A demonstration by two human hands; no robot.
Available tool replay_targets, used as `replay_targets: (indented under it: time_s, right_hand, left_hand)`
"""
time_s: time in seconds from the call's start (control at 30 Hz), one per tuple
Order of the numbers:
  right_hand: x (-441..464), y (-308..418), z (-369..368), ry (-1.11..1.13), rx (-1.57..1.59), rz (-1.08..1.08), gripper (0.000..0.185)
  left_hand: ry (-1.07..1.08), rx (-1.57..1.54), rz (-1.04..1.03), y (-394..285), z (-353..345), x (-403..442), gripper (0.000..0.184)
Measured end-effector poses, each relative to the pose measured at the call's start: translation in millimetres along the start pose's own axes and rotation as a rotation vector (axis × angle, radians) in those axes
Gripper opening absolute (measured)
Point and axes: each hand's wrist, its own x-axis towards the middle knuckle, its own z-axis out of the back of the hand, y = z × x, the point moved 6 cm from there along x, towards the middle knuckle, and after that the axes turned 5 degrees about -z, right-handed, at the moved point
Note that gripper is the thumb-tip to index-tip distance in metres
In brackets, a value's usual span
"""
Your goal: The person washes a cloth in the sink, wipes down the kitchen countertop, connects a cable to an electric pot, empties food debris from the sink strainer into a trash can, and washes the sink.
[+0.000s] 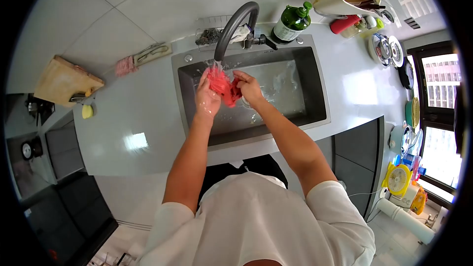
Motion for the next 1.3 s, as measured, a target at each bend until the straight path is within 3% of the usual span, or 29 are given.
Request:
replay_targets:
  time_s: [0.13,0.2,0.23,0.33,0.4,0.5,0.6,0.73,0.87,1.03,1.13,1.27,1.3]
  right_hand:
    - [-20.5,23.9,-14.7,0.206,-0.116,0.002,0.048]
    - [-12.6,7.9,-16.3,0.332,-0.413,-0.095,0.044]
    - [-11.0,6.5,-14.1,0.336,-0.414,-0.090,0.044]
    - [-15.0,6.8,-8.9,0.253,-0.389,-0.105,0.034]
    - [-17.9,15.9,-7.8,0.187,-0.072,-0.178,0.028]
    - [-20.4,33.9,-19.8,0.115,0.091,-0.199,0.017]
    - [-16.8,56.7,-33.1,0.039,0.150,-0.094,0.015]
    - [-3.6,66.4,-36.0,0.109,0.102,-0.018,0.014]
    - [4.0,72.8,-32.3,0.074,0.030,-0.040,0.015]
    - [4.6,79.3,-33.1,0.027,0.069,0.043,0.013]
    - [1.7,86.8,-39.5,0.093,0.016,0.072,0.014]
    - [-7.0,96.7,-55.7,0.157,-0.108,0.012,0.013]
    - [-3.4,92.8,-56.5,0.173,-0.094,0.025,0.013]
  left_hand:
    - [0.129,0.000,0.041,-10.7,-15.8,5.7,0.044]
    - [0.130,0.027,0.040,-18.2,-21.8,5.4,0.044]
    - [0.125,0.054,0.041,-22.2,-23.9,5.7,0.044]
    - [0.133,0.030,0.043,-38.0,-21.6,5.7,0.046]
    - [0.113,0.078,0.009,-39.7,0.8,22.7,0.049]
    - [0.052,0.155,0.041,-36.0,15.3,22.3,0.056]
    - [0.006,0.211,0.140,-35.3,3.7,13.4,0.064]
    - [0.038,0.246,0.167,-31.7,-6.6,15.3,0.078]
    - [0.120,0.324,0.076,-27.4,10.9,31.9,0.081]
    - [0.281,0.484,0.069,-23.7,34.1,39.7,0.072]
    - [0.145,0.725,0.155,-27.7,32.9,28.3,0.063]
    - [0.072,0.866,0.210,-22.0,37.1,24.6,0.064]
    - [-0.016,0.903,0.321,-22.7,37.5,19.2,0.069]
